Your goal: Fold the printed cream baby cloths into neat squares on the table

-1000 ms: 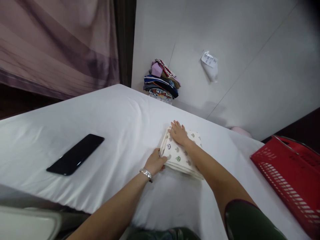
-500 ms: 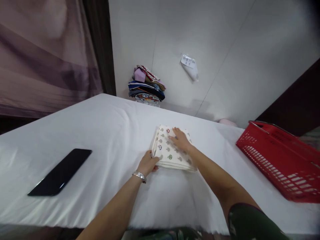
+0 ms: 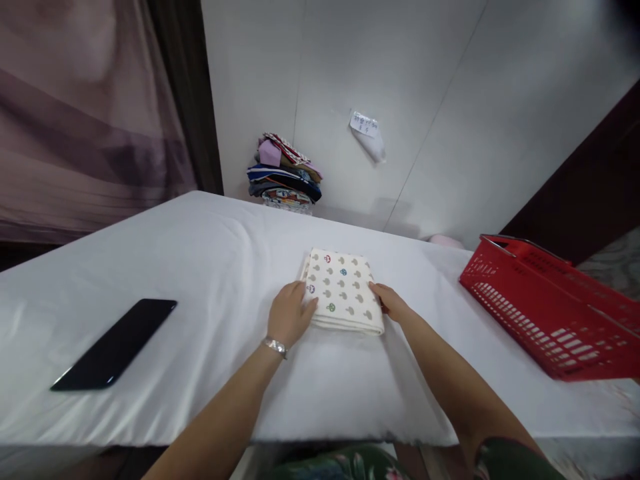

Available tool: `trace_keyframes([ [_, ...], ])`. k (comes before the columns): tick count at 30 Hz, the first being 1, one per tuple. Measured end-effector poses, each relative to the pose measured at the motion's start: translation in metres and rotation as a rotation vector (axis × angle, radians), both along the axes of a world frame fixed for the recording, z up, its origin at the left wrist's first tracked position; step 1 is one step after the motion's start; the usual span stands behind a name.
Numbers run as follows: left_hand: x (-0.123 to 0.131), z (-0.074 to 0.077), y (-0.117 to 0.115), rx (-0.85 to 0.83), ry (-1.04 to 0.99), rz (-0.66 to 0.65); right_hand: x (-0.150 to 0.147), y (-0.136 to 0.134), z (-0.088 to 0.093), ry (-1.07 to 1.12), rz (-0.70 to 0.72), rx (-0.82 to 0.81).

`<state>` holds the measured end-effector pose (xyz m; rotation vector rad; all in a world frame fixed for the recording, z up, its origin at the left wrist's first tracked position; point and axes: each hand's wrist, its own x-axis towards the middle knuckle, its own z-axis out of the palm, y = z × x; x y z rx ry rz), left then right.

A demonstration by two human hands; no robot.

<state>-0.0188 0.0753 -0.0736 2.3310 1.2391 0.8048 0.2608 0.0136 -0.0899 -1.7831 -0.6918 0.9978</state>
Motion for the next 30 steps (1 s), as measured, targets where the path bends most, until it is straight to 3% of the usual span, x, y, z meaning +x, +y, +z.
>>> trace_keyframes([
  [3,0.015,-0.001,0.006,0.09,0.039,-0.185,-0.005,0.003,0.007,0.118,0.017,-0.061],
  [8,0.019,-0.025,0.023,-0.197,0.135,-0.123,-0.007,0.008,0.003,0.148,0.003,0.104],
  [12,0.013,-0.036,0.016,-0.223,0.057,-0.219,0.015,0.007,-0.002,0.046,-0.12,0.167],
  [15,0.014,-0.036,0.008,-0.24,-0.029,-0.343,0.038,0.001,-0.002,-0.025,-0.175,0.084],
  [18,0.017,-0.036,0.008,-0.231,-0.145,-0.396,0.051,-0.005,0.001,-0.201,-0.06,-0.042],
  [21,0.021,-0.039,0.014,-0.228,-0.225,-0.303,0.045,-0.002,0.008,-0.644,0.01,-0.142],
  [24,0.024,-0.043,0.019,-0.244,-0.282,-0.165,0.018,0.008,0.015,-0.931,0.111,-0.056],
  [27,0.026,-0.048,0.021,-0.347,-0.358,-0.111,-0.024,0.02,0.013,-1.019,0.331,0.061],
  [30,0.028,-0.052,0.023,-0.548,-0.521,-0.107,-0.062,0.027,0.005,-1.059,0.582,0.002],
])
